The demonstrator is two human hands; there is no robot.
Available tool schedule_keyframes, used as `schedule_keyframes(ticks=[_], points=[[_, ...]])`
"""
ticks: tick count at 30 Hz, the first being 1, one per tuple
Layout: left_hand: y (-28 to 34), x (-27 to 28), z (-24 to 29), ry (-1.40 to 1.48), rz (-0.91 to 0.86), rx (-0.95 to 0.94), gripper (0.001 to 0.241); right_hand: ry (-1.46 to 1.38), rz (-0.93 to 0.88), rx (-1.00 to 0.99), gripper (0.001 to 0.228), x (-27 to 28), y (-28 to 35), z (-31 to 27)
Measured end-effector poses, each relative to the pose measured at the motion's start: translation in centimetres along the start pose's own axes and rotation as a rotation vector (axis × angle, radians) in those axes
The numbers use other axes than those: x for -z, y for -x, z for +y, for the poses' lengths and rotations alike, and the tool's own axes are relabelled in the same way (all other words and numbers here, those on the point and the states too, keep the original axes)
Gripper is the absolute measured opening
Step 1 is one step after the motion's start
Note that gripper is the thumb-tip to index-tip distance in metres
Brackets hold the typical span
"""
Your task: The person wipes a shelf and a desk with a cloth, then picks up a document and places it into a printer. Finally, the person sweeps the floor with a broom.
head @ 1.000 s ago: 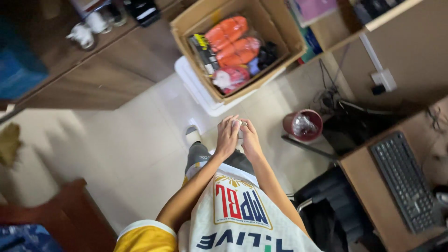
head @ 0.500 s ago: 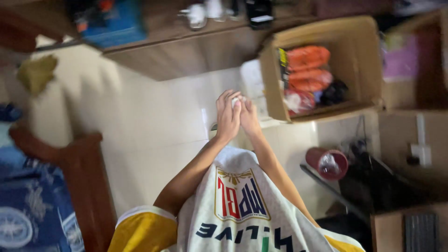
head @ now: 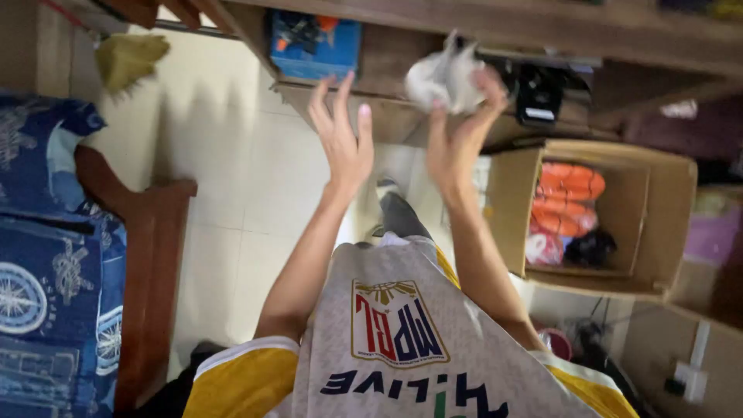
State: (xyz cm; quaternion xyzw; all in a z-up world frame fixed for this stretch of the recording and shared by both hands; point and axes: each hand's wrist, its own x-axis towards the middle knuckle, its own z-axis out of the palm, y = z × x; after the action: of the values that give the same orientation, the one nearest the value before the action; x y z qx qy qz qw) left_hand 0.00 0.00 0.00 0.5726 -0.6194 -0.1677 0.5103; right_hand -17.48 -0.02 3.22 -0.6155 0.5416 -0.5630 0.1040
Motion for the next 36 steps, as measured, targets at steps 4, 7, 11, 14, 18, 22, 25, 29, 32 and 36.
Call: schedule_keyframes(ticks=[4,7,11,14,18,22,25,29,32,36], points=[[-7.0,1.6,-4.6,-0.262,0.075,-0.088,0.045,0.003,-0.098,0.083,0.058,-3.3,-5.6,0.5],[-12.0,3.5,-6.1,-0.373,0.100,-0.139,0.045,0.439,-0.354,0.215,0.053,-5.6,-7.3,0.1],[-15.3,4.8,-8.0,-0.548,0.088,-0.121,0.038,0.453,-0.401,0.163,0.045,-8.7,-7.8,-1.3],[-16.7,5.6,-8.4,-0.432,0.138,-0.132,0.029,0.388,-0.451,0.244,0.040,-12.1,-7.6,-1.9],[-18.6,8.1,-9.6,-0.126,0.134,-0.135,0.024,0.319,-0.521,0.356,0.035,-18.0,-7.8,-4.2],[-19.6,9.8,-11.3,0.081,0.116,-0.119,0.024,0.259,-0.588,0.308,0.042,-21.3,-10.1,-9.3],[-20.3,11.2,-13.2,0.225,0.057,-0.014,0.029,0.271,-0.585,0.297,0.048,-24.4,-9.9,-10.3],[-18.5,11.3,-21.0,0.609,-0.060,0.374,0.041,0.227,-0.557,0.229,0.049,-29.4,-8.9,-12.2],[-20.4,15.7,-23.3,0.951,-0.154,0.453,0.047,0.063,-0.585,-0.111,0.050,-34.9,-6.0,-11.6],[-23.0,22.1,-26.1,1.096,-0.271,0.490,0.059,-0.013,-0.569,-0.175,0.047,-41.6,-6.0,-15.3]])
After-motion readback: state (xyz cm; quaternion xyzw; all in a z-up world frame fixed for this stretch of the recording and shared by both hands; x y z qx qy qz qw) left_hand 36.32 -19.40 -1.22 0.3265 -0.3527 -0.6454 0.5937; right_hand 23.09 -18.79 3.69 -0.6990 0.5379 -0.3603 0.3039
